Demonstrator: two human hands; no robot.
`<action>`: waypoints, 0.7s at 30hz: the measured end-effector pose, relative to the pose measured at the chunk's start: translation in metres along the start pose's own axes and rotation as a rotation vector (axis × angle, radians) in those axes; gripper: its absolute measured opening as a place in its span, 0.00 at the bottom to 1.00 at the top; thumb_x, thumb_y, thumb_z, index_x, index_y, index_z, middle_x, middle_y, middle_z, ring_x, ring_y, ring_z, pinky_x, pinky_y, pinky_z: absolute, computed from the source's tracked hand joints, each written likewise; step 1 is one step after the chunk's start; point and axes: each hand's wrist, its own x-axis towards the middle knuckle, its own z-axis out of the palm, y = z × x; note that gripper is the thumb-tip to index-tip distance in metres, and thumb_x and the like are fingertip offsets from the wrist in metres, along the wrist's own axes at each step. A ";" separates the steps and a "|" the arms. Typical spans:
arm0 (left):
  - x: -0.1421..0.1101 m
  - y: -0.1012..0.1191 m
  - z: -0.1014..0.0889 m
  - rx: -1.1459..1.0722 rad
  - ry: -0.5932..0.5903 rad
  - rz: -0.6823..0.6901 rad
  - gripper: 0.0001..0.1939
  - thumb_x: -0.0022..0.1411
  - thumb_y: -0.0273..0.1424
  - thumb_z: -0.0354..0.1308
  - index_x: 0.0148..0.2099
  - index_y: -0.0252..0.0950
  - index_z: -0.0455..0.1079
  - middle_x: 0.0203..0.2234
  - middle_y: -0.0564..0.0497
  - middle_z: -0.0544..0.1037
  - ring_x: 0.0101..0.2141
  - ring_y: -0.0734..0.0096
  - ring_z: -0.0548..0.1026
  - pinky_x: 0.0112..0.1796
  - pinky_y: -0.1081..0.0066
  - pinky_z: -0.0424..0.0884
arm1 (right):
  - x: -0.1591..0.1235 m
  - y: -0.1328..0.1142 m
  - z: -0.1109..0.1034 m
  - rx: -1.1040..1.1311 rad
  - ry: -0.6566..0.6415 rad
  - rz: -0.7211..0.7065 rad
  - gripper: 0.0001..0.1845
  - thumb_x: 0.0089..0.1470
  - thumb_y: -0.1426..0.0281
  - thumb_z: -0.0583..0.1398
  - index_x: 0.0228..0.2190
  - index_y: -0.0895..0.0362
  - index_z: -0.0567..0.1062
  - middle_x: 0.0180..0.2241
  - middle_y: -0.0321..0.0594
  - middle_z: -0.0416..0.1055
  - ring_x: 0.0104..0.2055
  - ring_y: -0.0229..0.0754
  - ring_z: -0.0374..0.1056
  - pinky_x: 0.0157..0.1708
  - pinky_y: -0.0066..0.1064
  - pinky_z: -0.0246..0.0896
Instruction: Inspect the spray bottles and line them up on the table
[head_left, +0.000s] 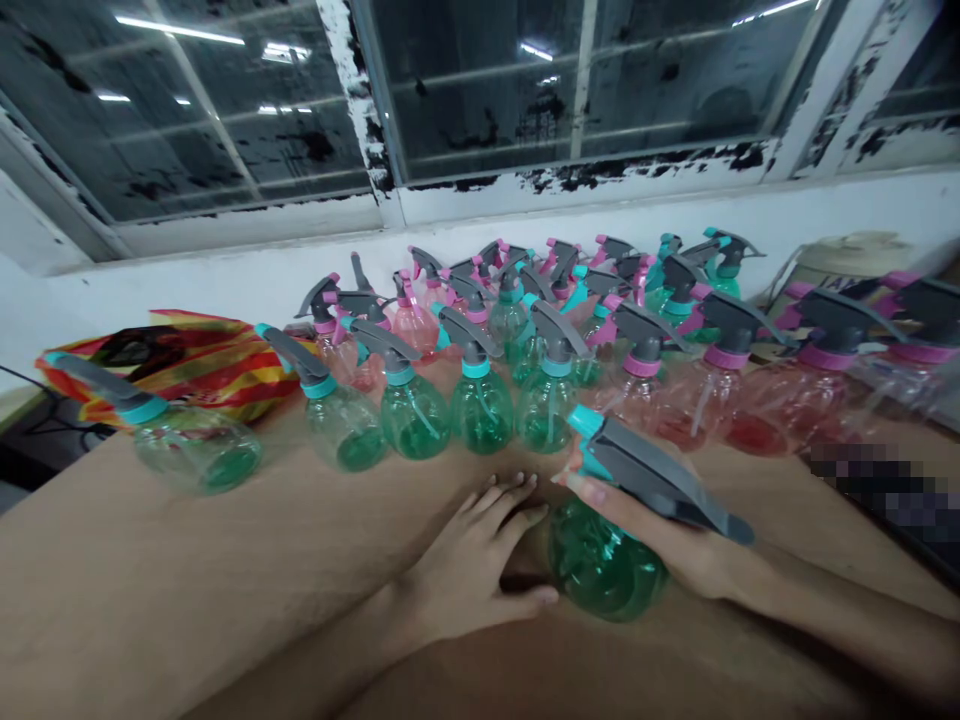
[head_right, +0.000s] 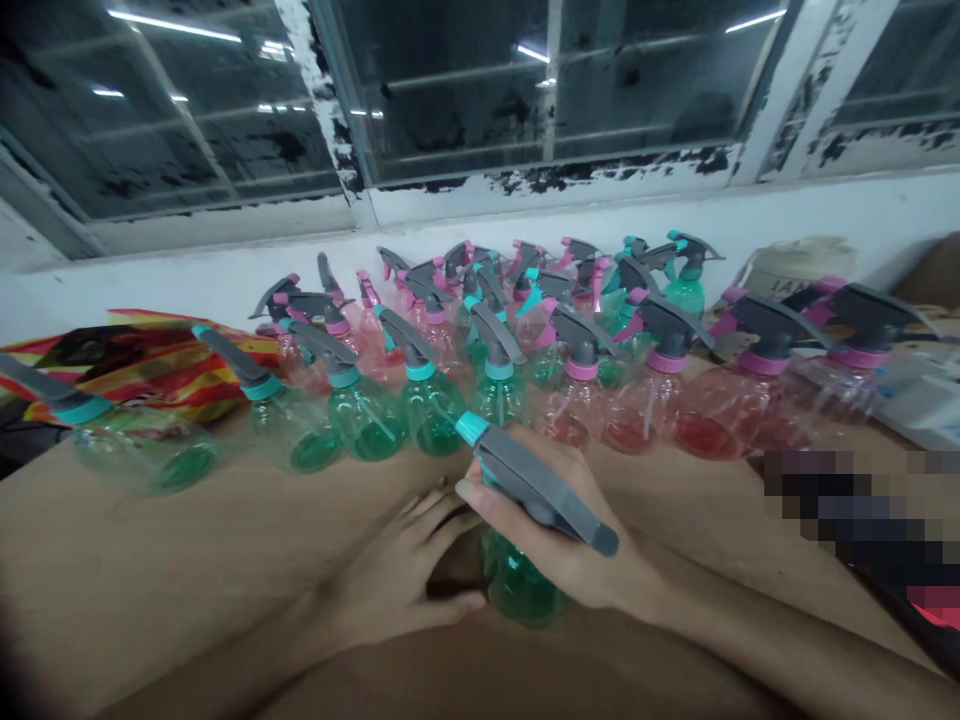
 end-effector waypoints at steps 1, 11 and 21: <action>0.000 0.000 0.000 0.001 0.000 -0.001 0.36 0.58 0.48 0.57 0.61 0.31 0.58 0.60 0.39 0.60 0.59 0.50 0.57 0.57 0.51 0.52 | 0.000 -0.001 0.000 0.002 0.005 -0.003 0.03 0.56 0.66 0.57 0.33 0.50 0.72 0.32 0.34 0.72 0.36 0.38 0.70 0.33 0.29 0.66; 0.000 0.001 0.001 -0.026 0.027 0.007 0.35 0.58 0.48 0.57 0.61 0.33 0.58 0.59 0.39 0.61 0.59 0.50 0.56 0.56 0.50 0.53 | 0.003 0.001 0.002 0.061 -0.034 0.070 0.17 0.54 0.65 0.59 0.47 0.49 0.72 0.41 0.39 0.75 0.44 0.44 0.71 0.44 0.37 0.69; 0.000 0.002 -0.002 -0.007 -0.006 0.001 0.36 0.58 0.48 0.57 0.60 0.30 0.59 0.58 0.38 0.62 0.59 0.50 0.56 0.56 0.51 0.53 | 0.002 -0.003 0.000 0.035 -0.044 0.052 0.21 0.54 0.66 0.59 0.51 0.50 0.70 0.43 0.40 0.75 0.42 0.44 0.72 0.42 0.36 0.70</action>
